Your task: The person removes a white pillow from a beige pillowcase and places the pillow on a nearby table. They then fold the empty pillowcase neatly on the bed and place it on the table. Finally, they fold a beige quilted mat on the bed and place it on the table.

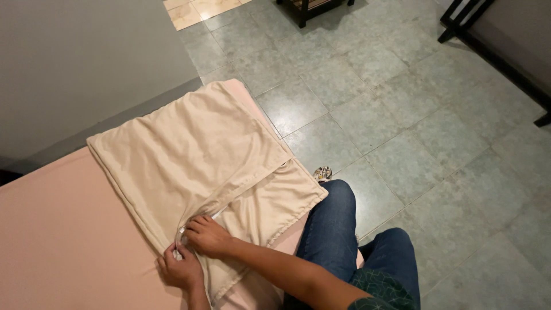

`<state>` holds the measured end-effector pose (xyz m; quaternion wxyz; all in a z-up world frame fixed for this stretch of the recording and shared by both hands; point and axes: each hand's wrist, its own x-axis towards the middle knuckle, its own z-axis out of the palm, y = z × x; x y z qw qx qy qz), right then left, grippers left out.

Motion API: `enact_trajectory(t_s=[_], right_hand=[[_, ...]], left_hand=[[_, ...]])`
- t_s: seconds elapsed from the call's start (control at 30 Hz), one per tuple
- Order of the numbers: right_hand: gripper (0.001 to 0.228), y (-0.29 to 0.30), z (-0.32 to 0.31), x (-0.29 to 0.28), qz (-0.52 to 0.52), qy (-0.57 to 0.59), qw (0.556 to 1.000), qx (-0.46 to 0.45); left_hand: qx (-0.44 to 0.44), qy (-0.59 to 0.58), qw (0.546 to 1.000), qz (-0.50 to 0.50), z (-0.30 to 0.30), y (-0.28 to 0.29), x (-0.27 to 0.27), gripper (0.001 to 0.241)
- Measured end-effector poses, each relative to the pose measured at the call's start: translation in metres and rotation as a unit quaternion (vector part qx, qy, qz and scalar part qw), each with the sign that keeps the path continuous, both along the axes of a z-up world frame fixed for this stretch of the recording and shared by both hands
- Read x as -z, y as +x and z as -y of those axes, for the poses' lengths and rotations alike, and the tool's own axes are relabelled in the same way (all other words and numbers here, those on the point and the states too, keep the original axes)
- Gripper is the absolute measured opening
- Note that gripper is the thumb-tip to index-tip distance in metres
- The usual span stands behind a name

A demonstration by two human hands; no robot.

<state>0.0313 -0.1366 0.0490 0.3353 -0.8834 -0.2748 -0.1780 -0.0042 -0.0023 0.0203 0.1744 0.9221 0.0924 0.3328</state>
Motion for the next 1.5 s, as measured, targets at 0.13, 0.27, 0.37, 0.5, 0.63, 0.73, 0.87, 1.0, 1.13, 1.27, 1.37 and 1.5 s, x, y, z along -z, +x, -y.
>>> enact_trajectory(t_s=[0.13,0.27,0.37,0.5,0.63,0.73,0.87,1.0,1.13,1.27,1.37,1.5], right_hand=[[0.021,0.0,-0.004,0.002,-0.017,0.021,0.999,0.04],[0.021,0.004,-0.014,0.002,0.023,-0.007,0.996,0.089],[0.031,0.011,-0.033,0.013,0.041,-0.004,0.989,0.141],[0.026,0.012,-0.041,0.019,0.036,-0.122,0.983,0.131],[0.026,0.016,-0.036,0.011,0.059,-0.19,0.975,0.1],[0.024,0.01,-0.035,0.01,0.075,-0.182,0.975,0.102],[0.021,0.014,-0.036,0.016,0.06,-0.163,0.981,0.089],[0.025,0.014,-0.04,0.009,0.003,-0.191,0.978,0.085],[0.023,0.017,-0.039,0.01,-0.007,-0.193,0.979,0.072],[0.019,0.015,-0.035,0.016,0.09,-0.144,0.983,0.076],[0.02,0.015,-0.034,0.019,0.088,-0.119,0.987,0.059],[0.019,0.015,-0.041,0.02,0.068,-0.135,0.987,0.06]], left_hand=[[-0.013,0.024,1.0,-0.002,-0.001,-0.001,0.002,0.014],[-0.016,0.01,0.999,-0.037,-0.008,0.003,0.015,0.019],[0.012,-0.037,0.999,-0.006,-0.016,0.002,0.021,0.011],[0.005,-0.122,0.993,-0.007,-0.018,0.001,0.03,0.009],[0.011,-0.114,0.993,-0.008,-0.015,0.004,0.026,0.008],[0.028,-0.1,0.995,0.01,-0.011,0.002,0.019,0.013],[0.022,-0.075,0.997,0.012,-0.01,0.002,0.015,0.01],[0.009,-0.082,0.997,-0.01,-0.015,0.003,0.023,0.012],[0.0,-0.102,0.994,-0.028,-0.012,0.002,0.022,0.015],[0.0,-0.078,0.997,-0.004,-0.01,0.003,0.017,0.009],[0.012,-0.08,0.997,0.004,-0.011,0.004,0.018,0.015],[0.001,-0.102,0.994,-0.023,-0.01,0.002,0.019,0.02]])
